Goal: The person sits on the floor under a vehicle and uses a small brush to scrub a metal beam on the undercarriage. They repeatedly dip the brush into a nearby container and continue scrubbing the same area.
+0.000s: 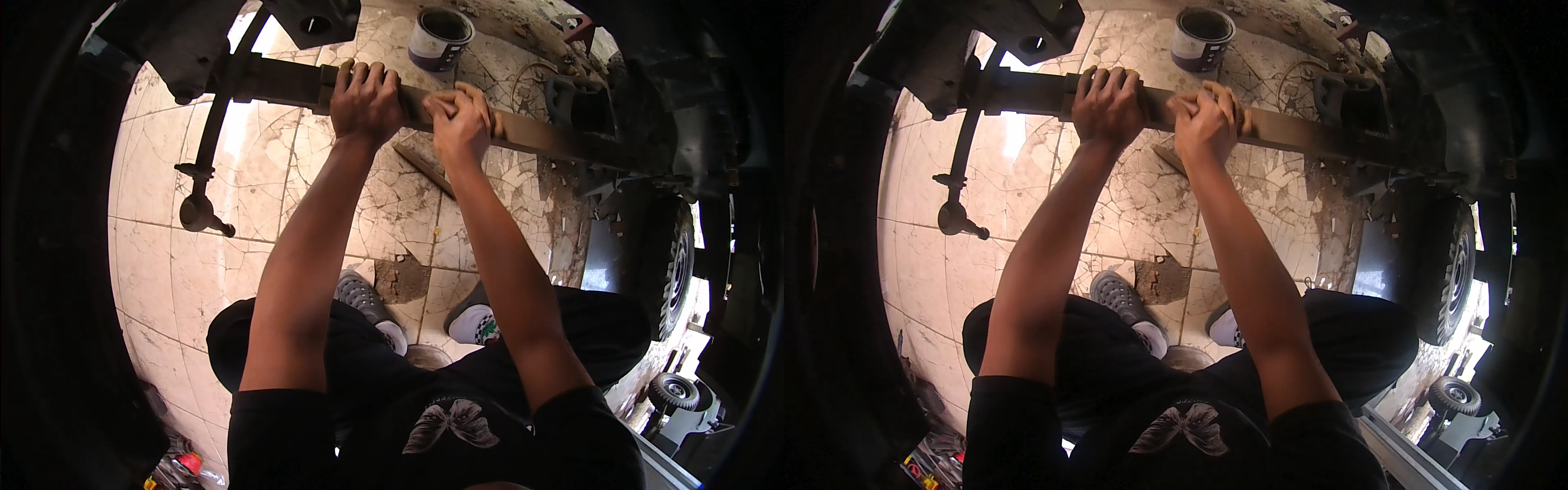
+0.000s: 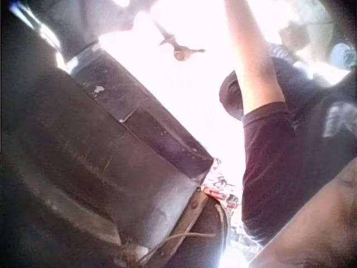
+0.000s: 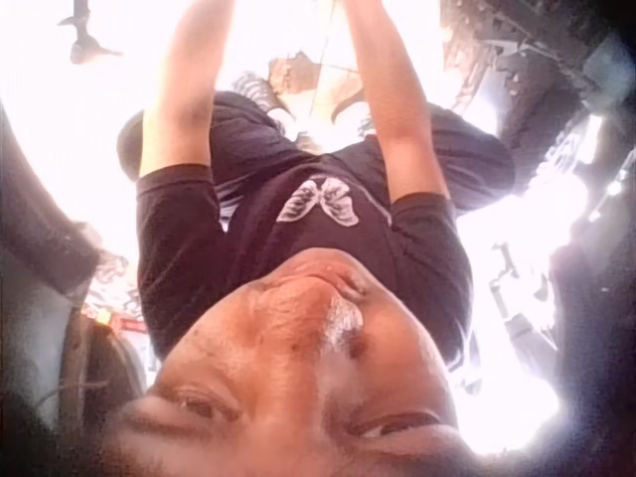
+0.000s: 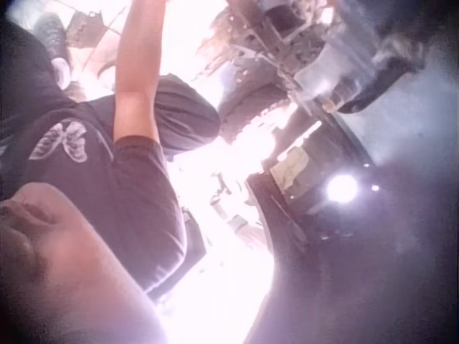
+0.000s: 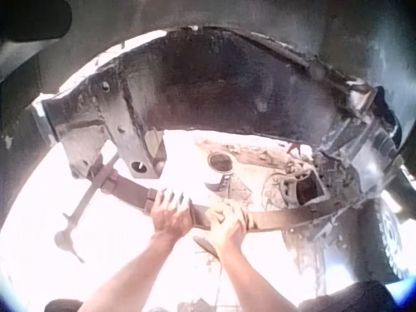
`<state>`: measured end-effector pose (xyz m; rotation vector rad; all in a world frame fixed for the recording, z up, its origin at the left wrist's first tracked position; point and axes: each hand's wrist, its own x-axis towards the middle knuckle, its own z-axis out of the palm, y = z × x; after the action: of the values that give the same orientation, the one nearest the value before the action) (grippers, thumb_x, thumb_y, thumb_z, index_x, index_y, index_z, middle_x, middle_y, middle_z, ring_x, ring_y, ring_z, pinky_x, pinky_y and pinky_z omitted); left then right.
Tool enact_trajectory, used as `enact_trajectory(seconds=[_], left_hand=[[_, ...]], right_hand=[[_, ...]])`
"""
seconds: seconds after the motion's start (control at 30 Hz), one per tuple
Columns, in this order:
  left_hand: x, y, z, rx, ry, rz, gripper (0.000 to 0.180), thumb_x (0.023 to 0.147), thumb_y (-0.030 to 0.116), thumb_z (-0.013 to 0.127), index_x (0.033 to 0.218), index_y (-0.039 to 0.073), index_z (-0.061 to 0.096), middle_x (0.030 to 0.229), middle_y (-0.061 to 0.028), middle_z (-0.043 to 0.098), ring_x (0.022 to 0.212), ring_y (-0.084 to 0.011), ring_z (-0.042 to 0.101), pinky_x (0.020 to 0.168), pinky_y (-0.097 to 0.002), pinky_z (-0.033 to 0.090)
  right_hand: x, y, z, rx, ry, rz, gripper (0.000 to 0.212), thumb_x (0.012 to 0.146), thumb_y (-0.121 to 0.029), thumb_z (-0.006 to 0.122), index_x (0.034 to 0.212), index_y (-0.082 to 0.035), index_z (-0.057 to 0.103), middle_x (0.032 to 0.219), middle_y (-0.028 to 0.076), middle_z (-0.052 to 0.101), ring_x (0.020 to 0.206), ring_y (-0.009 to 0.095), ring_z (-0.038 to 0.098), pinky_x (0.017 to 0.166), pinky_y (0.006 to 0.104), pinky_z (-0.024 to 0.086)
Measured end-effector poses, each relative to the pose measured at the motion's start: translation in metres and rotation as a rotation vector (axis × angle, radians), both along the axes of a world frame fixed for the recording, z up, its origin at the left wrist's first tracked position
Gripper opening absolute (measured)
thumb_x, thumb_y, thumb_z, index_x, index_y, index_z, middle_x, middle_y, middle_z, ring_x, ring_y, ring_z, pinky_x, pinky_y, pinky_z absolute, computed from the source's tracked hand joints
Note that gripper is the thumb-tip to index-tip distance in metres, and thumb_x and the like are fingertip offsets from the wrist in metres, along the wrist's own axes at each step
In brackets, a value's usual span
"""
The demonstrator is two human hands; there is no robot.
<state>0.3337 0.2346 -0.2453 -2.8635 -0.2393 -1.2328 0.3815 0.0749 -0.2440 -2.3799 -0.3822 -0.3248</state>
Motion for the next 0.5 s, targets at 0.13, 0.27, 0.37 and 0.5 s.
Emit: enact_trajectory(seconds=[0.13,0.27,0.37,0.5], left_hand=[[0.003,-0.004,0.002,-0.008,0.012,-0.015,0.011,0.086,0.015,0.063,0.091,0.011,0.072,0.096,-0.0068,0.073,0.099,-0.0290,0.069,0.108,-0.0449,0.048],[-0.001,0.003,-0.001,-0.017,0.001,0.003,0.010,0.086,0.016,0.063,0.090,0.011,0.072,0.096,-0.0064,0.073,0.099,-0.0285,0.069,0.110,-0.0450,0.047],[0.000,0.002,0.001,-0.003,-0.008,0.008,0.011,0.086,0.016,0.063,0.089,0.012,0.072,0.096,-0.0057,0.073,0.099,-0.0279,0.070,0.112,-0.0453,0.046],[0.003,-0.002,0.004,0.001,0.047,0.019,0.012,0.085,0.016,0.063,0.090,0.012,0.074,0.095,-0.0046,0.074,0.099,-0.0270,0.070,0.113,-0.0457,0.045]], right_hand=[[0.028,0.009,-0.009,0.036,0.001,-0.005,0.019,0.084,-0.038,0.087,0.095,-0.022,0.083,0.132,-0.003,0.070,0.132,0.022,0.057,0.119,0.0541,0.027],[-0.006,-0.002,-0.004,-0.027,0.042,0.000,0.018,0.085,-0.038,0.087,0.094,-0.023,0.083,0.131,-0.004,0.069,0.132,0.022,0.058,0.121,0.0558,0.024],[-0.008,-0.007,-0.004,-0.041,-0.027,-0.001,0.017,0.086,-0.038,0.087,0.092,-0.023,0.082,0.131,-0.003,0.069,0.134,0.021,0.057,0.122,0.0584,0.022],[0.034,0.013,-0.003,0.027,-0.060,0.006,0.016,0.087,-0.038,0.084,0.092,-0.022,0.081,0.130,-0.002,0.069,0.131,0.020,0.058,0.122,0.0614,0.019]])
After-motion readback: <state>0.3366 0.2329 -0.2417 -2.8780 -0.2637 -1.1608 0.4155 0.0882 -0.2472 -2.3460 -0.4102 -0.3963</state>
